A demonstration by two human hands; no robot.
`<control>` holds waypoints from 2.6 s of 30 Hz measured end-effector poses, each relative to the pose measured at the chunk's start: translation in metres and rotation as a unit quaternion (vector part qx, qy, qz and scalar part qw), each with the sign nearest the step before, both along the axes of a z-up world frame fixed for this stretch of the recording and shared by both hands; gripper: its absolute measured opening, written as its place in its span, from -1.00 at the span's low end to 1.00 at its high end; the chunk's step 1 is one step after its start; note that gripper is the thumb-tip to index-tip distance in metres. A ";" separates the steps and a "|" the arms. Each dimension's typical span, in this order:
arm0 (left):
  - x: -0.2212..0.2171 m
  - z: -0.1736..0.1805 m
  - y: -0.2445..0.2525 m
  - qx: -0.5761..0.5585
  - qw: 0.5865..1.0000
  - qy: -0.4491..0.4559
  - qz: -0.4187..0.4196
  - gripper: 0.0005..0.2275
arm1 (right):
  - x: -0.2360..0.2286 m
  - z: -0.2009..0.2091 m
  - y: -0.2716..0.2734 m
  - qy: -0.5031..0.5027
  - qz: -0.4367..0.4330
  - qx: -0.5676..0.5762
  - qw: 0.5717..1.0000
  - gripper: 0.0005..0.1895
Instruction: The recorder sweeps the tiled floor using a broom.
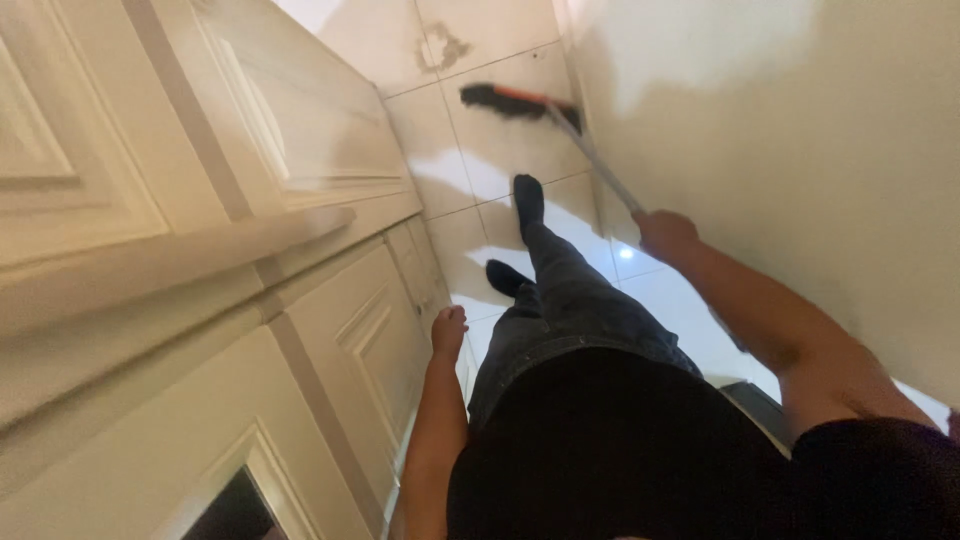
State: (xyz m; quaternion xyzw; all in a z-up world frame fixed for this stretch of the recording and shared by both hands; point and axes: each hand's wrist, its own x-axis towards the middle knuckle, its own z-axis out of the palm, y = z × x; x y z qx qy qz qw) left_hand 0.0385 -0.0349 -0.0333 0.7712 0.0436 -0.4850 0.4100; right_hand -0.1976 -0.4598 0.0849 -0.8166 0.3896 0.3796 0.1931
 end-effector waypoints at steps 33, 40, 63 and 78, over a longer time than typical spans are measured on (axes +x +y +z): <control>0.075 0.036 -0.088 0.080 0.994 0.052 0.055 -0.63 | 0.079 0.008 -0.075 0.047 -0.031 0.044 0.997 -0.22; 0.059 0.017 -0.054 0.095 0.991 0.065 0.073 -0.62 | 0.186 -0.014 -0.155 -0.043 -0.009 0.016 0.999 -0.33; 0.082 0.007 -0.097 0.030 0.996 0.036 0.078 -0.65 | 0.174 -0.025 -0.159 -0.018 -0.006 0.014 1.000 -0.33; 0.071 0.029 -0.108 0.078 0.992 0.061 0.084 -0.64 | 0.140 0.097 -0.103 -0.060 -0.241 0.143 0.958 -0.23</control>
